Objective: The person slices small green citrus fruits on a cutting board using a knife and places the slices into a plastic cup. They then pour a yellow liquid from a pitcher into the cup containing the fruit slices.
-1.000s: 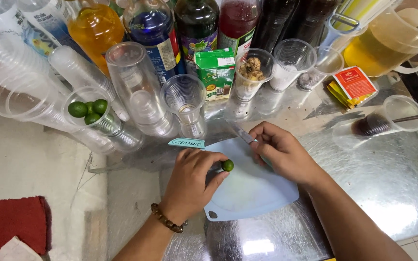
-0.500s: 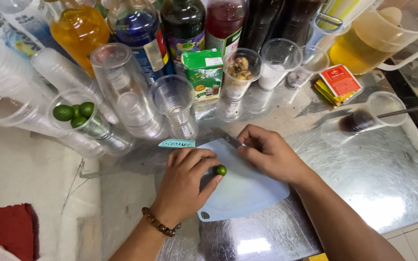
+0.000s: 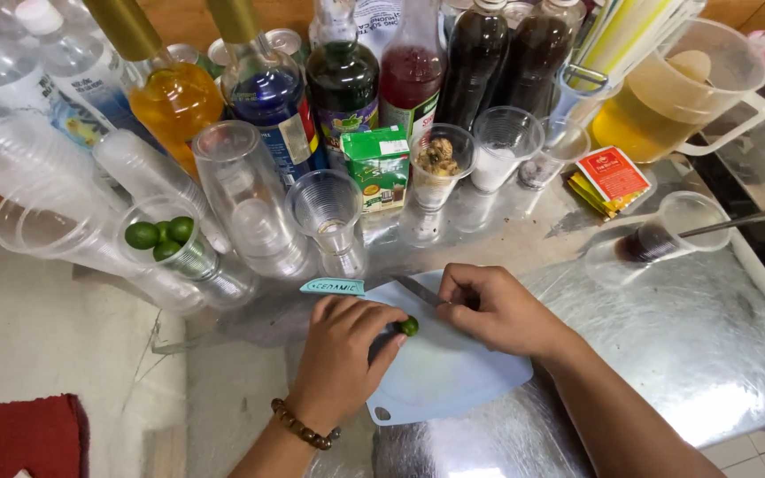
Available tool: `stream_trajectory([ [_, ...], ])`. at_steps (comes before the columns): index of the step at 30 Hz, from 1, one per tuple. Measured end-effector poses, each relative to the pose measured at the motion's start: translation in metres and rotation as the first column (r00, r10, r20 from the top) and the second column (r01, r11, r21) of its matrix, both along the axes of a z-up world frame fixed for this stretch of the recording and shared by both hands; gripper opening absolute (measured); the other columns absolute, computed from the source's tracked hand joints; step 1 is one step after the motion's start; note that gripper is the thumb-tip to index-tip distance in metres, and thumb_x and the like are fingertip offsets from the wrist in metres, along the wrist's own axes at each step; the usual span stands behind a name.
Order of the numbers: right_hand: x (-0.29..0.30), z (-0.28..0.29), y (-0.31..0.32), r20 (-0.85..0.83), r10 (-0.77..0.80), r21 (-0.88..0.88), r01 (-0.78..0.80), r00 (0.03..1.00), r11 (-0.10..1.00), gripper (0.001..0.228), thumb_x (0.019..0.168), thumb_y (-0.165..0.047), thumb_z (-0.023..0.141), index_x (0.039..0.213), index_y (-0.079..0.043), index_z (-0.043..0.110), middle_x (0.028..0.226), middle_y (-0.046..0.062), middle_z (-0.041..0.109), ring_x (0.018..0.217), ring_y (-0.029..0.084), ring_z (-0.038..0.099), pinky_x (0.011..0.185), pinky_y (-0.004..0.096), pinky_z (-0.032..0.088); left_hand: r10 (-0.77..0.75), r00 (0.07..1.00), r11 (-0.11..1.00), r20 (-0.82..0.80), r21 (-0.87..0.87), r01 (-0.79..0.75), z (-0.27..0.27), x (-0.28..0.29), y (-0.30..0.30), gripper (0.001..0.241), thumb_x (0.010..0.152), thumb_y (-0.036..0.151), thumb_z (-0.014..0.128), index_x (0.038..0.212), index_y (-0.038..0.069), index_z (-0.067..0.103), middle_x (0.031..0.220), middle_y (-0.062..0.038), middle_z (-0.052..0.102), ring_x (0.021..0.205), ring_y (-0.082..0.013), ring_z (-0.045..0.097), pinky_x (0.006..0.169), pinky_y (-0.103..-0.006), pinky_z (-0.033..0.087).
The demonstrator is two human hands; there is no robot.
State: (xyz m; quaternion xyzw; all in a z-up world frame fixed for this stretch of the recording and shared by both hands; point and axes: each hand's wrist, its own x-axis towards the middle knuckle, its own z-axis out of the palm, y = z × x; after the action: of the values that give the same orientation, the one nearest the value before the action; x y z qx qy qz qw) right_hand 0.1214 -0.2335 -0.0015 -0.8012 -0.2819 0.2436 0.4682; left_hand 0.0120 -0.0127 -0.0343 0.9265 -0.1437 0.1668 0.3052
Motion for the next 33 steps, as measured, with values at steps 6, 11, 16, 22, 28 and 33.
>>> stream_trajectory([
  [6, -0.02, 0.012, -0.003, 0.137, 0.018, -0.348, 0.031, 0.99, 0.937, 0.005, 0.086, -0.02, 0.069, 0.089, -0.018, 0.066, 0.064, -0.002, 0.059, 0.061, 0.014, 0.052, 0.062, 0.031, 0.043, 0.028, 1.0, 0.999, 0.006, -0.014, -0.028, -0.003, 0.001, -0.003, 0.023, 0.087, 0.033, 0.078, 0.106, 0.02, 0.073, 0.104, 0.005, 0.074, 0.097, -0.0195, 0.065, 0.096, -0.0444, 0.038],
  [11, -0.056, 0.007, -0.009, 0.203, -0.097, -0.265, 0.15, 0.974, 0.952, 0.022, 0.089, -0.026, 0.071, 0.111, -0.021, 0.069, 0.069, -0.002, 0.065, 0.061, 0.015, 0.058, 0.063, 0.031, 0.047, 0.046, 0.997, 0.999, 0.069, 0.023, -0.048, -0.003, 0.003, -0.008, 0.02, 0.086, 0.028, 0.081, 0.103, 0.021, 0.073, 0.102, 0.007, 0.072, 0.092, -0.0179, 0.064, 0.095, -0.0418, 0.036],
  [16, -0.092, -0.006, -0.015, 0.279, -0.209, -0.146, 0.257, 0.937, 0.955, 0.034, 0.092, -0.028, 0.066, 0.124, -0.02, 0.072, 0.098, -0.003, 0.08, 0.085, 0.014, 0.075, 0.081, 0.029, 0.055, 0.018, 0.995, 1.0, 0.102, 0.009, -0.019, 0.004, 0.002, -0.009, 0.014, 0.09, 0.025, 0.076, 0.102, 0.021, 0.071, 0.098, 0.007, 0.071, 0.089, -0.0175, 0.064, 0.097, -0.0412, 0.037],
  [22, -0.106, -0.026, -0.028, 0.33, -0.234, -0.06, 0.267, 0.914, 0.962, 0.04, 0.097, -0.028, 0.062, 0.135, -0.02, 0.068, 0.09, 0.002, 0.07, 0.085, 0.019, 0.074, 0.082, 0.028, 0.055, -0.087, 0.995, 0.996, 0.047, 0.037, 0.085, 0.01, -0.001, -0.014, 0.011, 0.095, 0.026, 0.07, 0.104, 0.021, 0.074, 0.102, 0.006, 0.072, 0.095, -0.0171, 0.066, 0.102, -0.0482, 0.037],
  [28, -0.106, -0.03, -0.033, 0.256, -0.249, -0.011, 0.26, 0.934, 0.965, 0.039, 0.097, -0.025, 0.063, 0.135, -0.02, 0.072, 0.087, 0.001, 0.064, 0.078, 0.016, 0.071, 0.075, 0.026, 0.054, -0.05, 0.989, 0.999, 0.137, 0.023, 0.048, 0.0, -0.001, -0.018, 0.013, 0.085, 0.024, 0.081, 0.095, 0.02, 0.075, 0.102, 0.006, 0.068, 0.092, -0.0173, 0.064, 0.097, -0.0434, 0.04],
  [33, -0.112, -0.026, -0.029, 0.279, -0.267, -0.022, 0.284, 0.922, 0.958, 0.036, 0.096, -0.026, 0.061, 0.13, -0.019, 0.074, 0.088, -0.001, 0.068, 0.077, 0.017, 0.073, 0.071, 0.028, 0.055, -0.054, 0.98, 0.998, 0.193, 0.033, 0.049, -0.002, -0.002, -0.018, 0.01, 0.086, 0.021, 0.082, 0.094, 0.018, 0.076, 0.086, 0.008, 0.067, 0.082, -0.0114, 0.065, 0.092, -0.0395, 0.04],
])
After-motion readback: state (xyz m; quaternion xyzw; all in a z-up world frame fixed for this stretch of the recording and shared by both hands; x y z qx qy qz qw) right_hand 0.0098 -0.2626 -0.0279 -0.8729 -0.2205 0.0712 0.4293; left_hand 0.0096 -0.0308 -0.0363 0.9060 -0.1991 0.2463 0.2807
